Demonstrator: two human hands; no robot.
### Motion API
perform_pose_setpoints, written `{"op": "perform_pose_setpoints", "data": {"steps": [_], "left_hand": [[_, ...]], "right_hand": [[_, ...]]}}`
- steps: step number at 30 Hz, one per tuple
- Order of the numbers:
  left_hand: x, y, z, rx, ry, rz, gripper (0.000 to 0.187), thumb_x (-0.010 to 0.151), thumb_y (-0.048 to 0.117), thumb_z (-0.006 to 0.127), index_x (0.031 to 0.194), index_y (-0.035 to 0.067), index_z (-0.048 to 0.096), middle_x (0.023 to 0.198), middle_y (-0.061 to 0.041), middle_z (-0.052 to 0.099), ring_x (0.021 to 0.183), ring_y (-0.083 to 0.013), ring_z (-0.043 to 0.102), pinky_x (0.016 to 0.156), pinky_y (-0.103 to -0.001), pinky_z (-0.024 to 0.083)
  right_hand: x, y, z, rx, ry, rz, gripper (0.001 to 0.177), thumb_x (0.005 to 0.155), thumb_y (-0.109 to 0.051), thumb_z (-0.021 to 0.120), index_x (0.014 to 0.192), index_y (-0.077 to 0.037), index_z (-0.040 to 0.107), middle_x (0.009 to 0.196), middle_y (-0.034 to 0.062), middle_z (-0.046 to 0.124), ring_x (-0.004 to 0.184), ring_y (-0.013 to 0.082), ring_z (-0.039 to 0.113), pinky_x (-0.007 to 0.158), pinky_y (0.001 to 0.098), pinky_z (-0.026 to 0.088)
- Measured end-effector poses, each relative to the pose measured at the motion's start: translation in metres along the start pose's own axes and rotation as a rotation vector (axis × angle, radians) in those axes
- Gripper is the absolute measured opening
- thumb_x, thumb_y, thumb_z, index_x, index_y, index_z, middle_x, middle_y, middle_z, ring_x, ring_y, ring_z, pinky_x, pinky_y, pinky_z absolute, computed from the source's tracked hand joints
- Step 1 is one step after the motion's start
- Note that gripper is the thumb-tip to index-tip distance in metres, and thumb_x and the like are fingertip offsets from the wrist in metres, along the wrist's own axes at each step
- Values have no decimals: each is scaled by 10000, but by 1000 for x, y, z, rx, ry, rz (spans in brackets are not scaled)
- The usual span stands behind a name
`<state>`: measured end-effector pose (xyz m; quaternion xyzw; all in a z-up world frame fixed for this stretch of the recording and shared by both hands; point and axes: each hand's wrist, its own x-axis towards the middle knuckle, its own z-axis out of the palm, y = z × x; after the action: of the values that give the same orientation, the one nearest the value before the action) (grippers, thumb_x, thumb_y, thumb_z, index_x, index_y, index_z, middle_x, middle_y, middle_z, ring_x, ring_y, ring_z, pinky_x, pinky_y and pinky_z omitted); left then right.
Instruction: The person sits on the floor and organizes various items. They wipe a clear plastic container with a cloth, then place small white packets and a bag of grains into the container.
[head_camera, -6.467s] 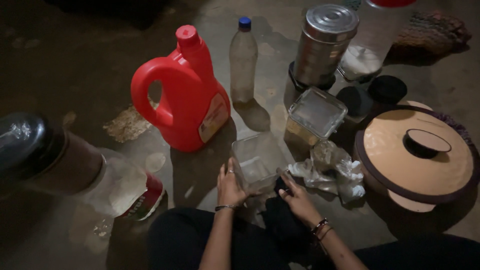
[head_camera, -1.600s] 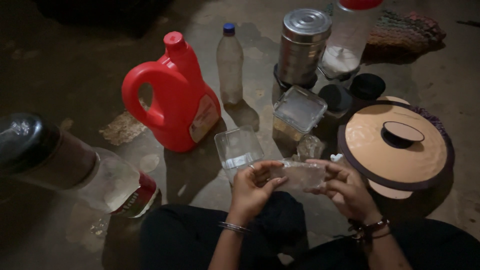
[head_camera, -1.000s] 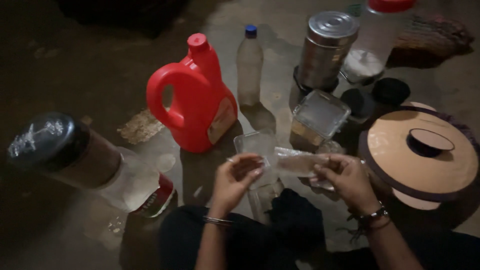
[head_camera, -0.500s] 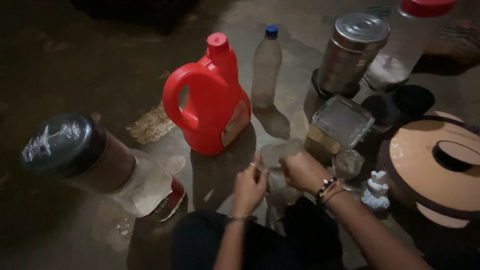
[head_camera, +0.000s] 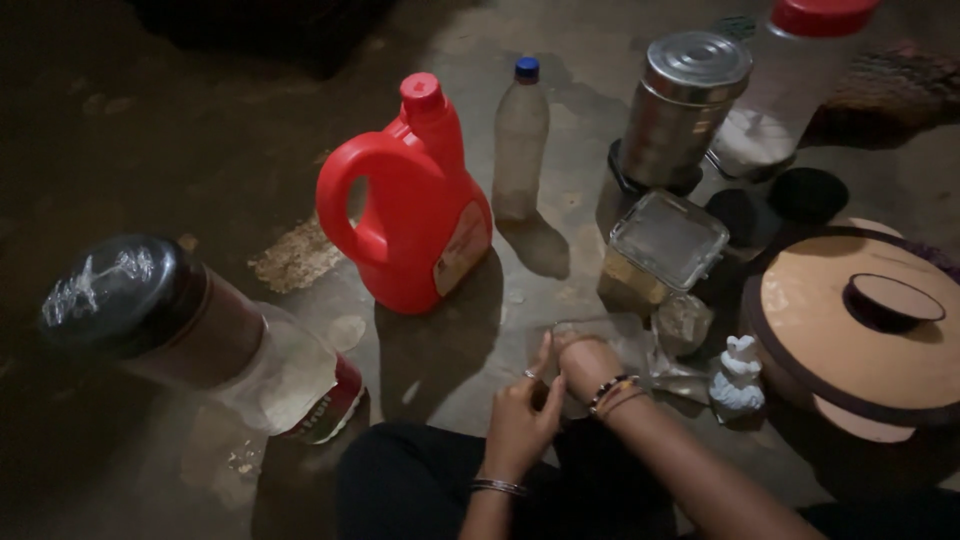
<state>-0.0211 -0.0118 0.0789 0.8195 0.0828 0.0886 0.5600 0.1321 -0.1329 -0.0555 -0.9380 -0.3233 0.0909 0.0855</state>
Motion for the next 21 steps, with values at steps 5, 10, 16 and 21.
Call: {"op": "perform_pose_setpoints", "data": {"steps": [5,10,16,21], "left_hand": [[-2,-10,-3,-12,31,63,565,955,187,667,1499,181,514,654,-171,682,458,-170,596,484,-362,482],[0,-22,-3,-4,5,-24,607,951,194,636,1535,204,472,567,-135,640,458,-147,552,496,-333,475],[7,-29,-2,17,20,-83,609,969,222,622,1548,225,433,586,-84,647,485,-114,548,490,-317,466],[9,-25,-3,15,34,-144,599,962,241,617,1538,223,455,581,-76,654,484,-115,559,496,-309,455]], "right_hand": [[19,10,46,51,-127,-4,510,846,-230,694,1311,-40,602,1352,214,594,1216,383,601,1010,447,510],[23,3,37,53,-315,57,438,859,-227,685,1252,-40,640,1292,217,621,1177,383,622,990,451,520],[29,7,22,51,-465,9,359,873,-224,674,1182,-40,686,1221,220,654,1130,382,646,966,455,532],[37,5,23,40,-487,-15,304,886,-221,665,1123,-40,724,1161,223,681,1090,382,667,946,458,541]]}}
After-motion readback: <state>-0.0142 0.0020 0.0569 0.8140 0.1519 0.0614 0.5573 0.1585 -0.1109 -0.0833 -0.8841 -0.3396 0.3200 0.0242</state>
